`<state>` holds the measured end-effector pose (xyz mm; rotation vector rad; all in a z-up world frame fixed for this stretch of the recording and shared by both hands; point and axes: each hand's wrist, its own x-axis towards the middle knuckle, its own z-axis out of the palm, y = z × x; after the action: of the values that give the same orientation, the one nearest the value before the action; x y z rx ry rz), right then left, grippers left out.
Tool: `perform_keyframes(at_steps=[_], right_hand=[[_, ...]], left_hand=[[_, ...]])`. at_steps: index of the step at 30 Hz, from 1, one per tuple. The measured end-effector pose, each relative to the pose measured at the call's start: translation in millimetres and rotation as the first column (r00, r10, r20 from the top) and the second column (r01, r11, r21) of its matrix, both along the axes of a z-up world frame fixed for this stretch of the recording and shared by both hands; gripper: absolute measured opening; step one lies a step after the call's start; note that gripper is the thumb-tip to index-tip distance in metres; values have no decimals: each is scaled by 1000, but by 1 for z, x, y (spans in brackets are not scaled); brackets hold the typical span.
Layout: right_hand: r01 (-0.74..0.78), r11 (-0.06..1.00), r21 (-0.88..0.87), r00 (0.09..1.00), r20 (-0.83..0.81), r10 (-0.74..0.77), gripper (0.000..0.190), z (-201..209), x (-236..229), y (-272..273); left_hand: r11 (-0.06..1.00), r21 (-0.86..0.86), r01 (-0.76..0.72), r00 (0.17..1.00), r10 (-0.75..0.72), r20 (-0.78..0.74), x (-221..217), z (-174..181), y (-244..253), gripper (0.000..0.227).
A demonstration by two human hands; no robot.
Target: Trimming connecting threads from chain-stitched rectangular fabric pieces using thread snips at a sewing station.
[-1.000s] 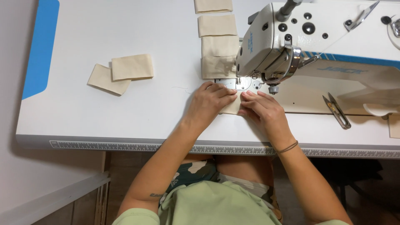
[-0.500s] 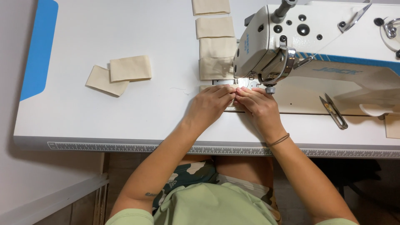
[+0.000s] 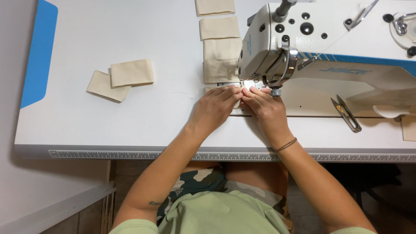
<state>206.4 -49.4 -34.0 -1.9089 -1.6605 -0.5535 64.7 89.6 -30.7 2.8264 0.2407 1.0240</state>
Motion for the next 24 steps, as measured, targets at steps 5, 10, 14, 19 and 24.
perform_keyframes(at_steps=[5,10,14,19,24], right_hand=[[13,1000,16,998,66,-14,12,0,-3,-1],[20,999,31,993,114,-24,12,-7,1,2],[26,999,43,991,127,-31,12,-7,1,3],[43,998,40,990,131,-48,12,-6,-1,3],[16,999,49,988,155,-24,13,-6,-1,3]], left_hand=[[1000,-22,15,1000,-15,-13,0,0,2,17],[1000,-7,-5,1000,4,-24,2,-5,4,22],[999,-52,12,1000,-12,-8,1,-7,4,24],[996,-90,21,999,-24,-26,1,-11,6,29],[987,-149,52,999,-54,-6,1,-18,8,31]])
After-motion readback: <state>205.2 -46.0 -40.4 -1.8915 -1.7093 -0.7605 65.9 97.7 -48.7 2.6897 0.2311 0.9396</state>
